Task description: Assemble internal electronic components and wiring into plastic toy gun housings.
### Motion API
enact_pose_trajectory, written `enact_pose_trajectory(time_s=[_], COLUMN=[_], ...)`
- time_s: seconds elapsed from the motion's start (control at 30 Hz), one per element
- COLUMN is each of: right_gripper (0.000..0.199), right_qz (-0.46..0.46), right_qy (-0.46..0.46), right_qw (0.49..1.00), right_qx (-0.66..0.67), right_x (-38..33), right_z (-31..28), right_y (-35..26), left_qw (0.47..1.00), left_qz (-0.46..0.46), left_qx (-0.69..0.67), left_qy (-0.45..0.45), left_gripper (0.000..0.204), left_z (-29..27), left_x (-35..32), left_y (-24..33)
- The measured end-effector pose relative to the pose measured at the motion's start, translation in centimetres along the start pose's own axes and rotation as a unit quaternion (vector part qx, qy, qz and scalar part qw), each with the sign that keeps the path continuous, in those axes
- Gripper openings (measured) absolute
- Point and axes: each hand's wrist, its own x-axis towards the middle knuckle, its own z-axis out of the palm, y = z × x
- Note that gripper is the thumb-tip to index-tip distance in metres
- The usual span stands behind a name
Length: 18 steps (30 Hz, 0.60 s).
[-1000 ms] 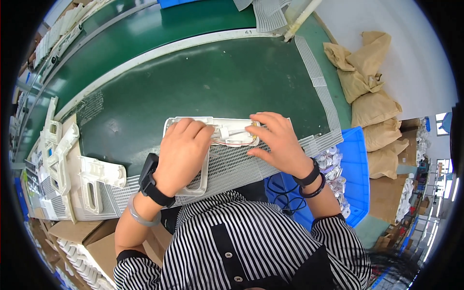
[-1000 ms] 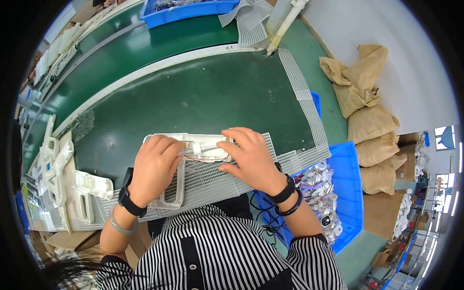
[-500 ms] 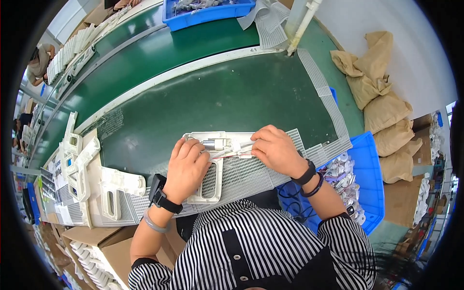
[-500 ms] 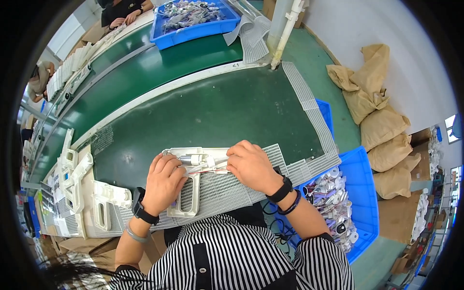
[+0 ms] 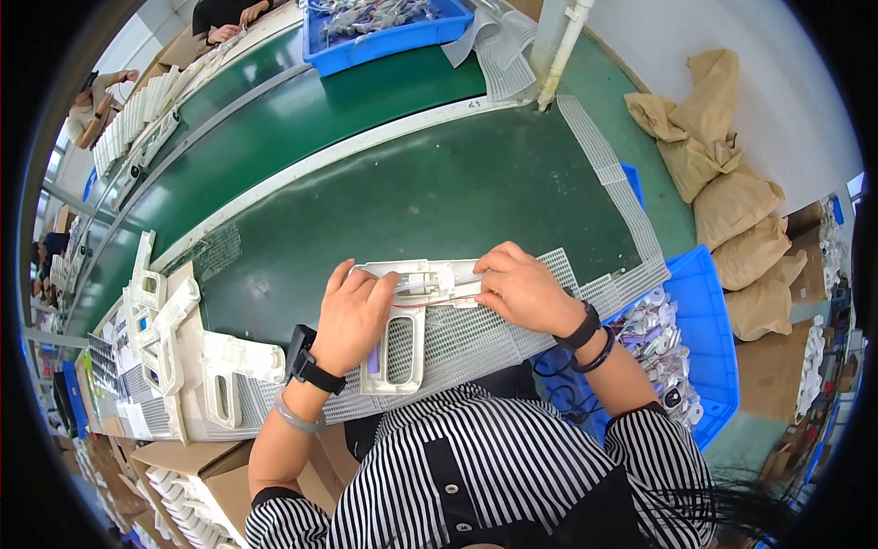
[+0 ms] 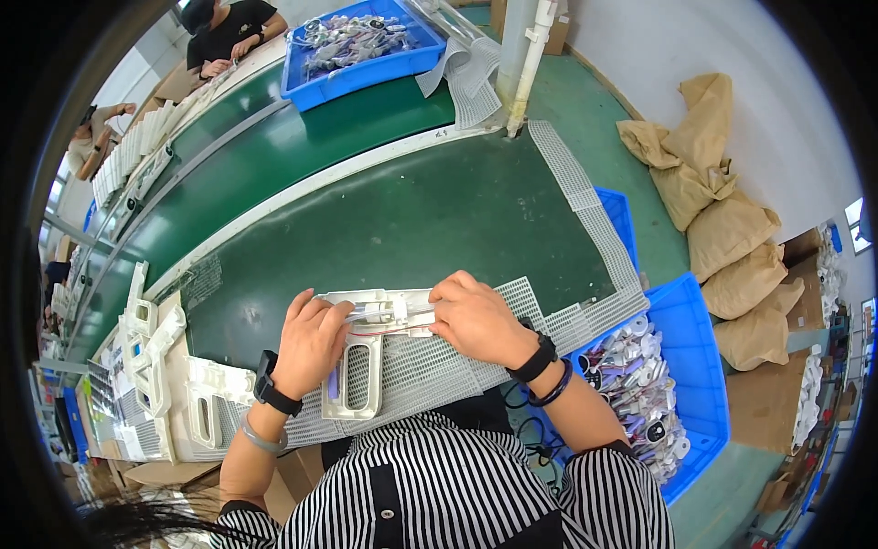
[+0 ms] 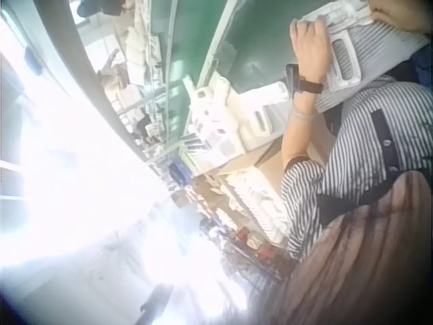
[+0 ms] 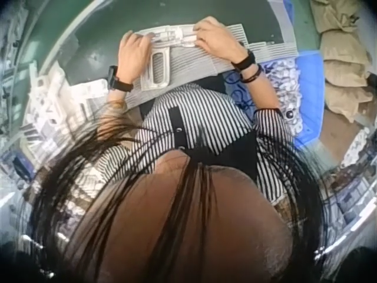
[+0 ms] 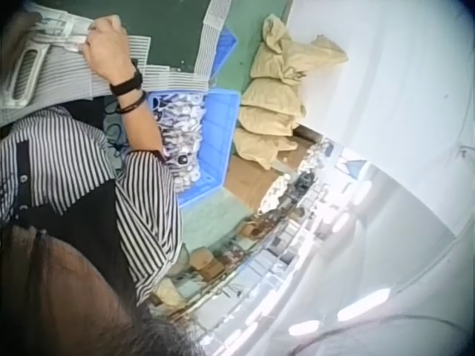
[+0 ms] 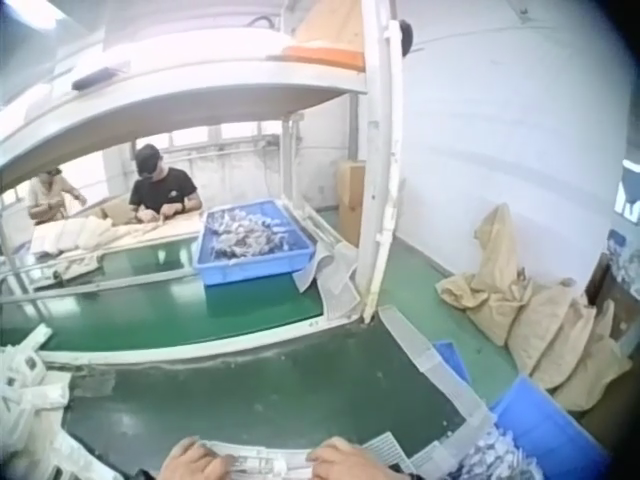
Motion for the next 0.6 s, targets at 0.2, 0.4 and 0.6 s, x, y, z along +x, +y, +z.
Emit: enact_pose_trajectory(time_s=[0.2,0.4,0.6], right_gripper=[0.018,0.011,0.011], right_qz=[0.024,0.023,0.019], right_qy=[0.043,0.078,0.063], right_qw=[0.999,0.997,0.998], right_qx=[-0.016,-0.005,-0.001], right_x=[-0.4,-0.2,-0.4], right_z=[0.7,0.9,1.1], right_y=[-0.6,-0.8,-0.6], left_qw=[1.0,0.999,0.999], left_qz=[0.015,-0.003,-0.032], left_qx=[-0.022,-0.031,-0.024], left_qy=[-0.013,-0.009,0.001], left_gripper=[0.033,0.038,0.033], left_z=[0.0,0.4,1.2], left_x=[-0.3,-0.7,-0.8], left_y=[-0.4,-0.4,-0.6])
